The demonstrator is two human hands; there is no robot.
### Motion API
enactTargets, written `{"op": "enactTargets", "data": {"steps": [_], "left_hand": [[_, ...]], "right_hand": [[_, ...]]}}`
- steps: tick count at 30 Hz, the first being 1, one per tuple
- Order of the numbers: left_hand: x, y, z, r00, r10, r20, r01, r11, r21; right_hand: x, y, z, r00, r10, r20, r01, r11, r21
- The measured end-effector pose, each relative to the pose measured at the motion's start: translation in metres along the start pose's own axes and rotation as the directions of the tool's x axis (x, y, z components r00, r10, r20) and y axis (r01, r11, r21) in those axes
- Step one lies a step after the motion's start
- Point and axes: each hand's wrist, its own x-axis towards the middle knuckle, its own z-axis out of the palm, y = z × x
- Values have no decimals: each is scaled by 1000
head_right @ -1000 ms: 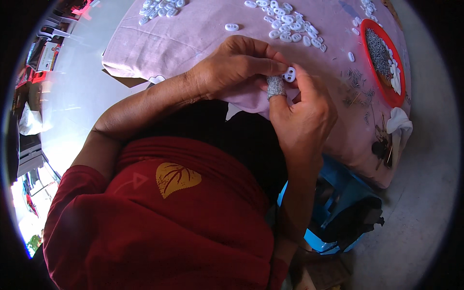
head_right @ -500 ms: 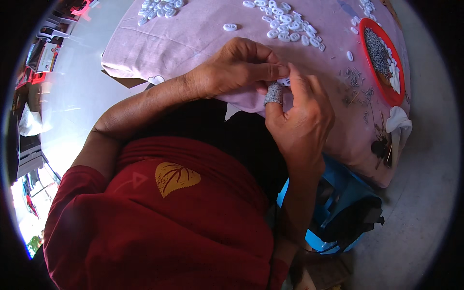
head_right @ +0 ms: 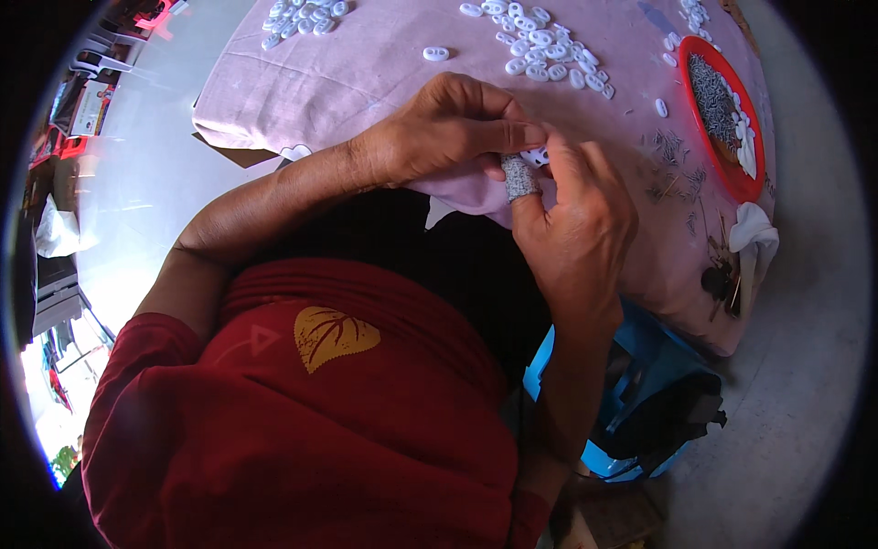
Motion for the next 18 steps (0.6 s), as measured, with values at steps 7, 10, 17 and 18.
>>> {"op": "enactTargets", "data": {"steps": [7,10,17,18], "left_hand": [[-1,-3,-2,1000,25,17,-25,1000,-9],[-1,-3,-3,1000,15,8,-14,998,-55],[-1,-2,-5,1000,7,25,-5,997,-75],[-1,-3,-5,999,19,26,-17,996,-85]], "right_hand": [[2,-3,-3,997,24,68,-26,999,32],[5,-1,-2,998,-54,18,53,996,72],[9,-4,-5,996,-69,54,65,995,78],[9,-4,-6,996,-59,67,55,996,68]]}}
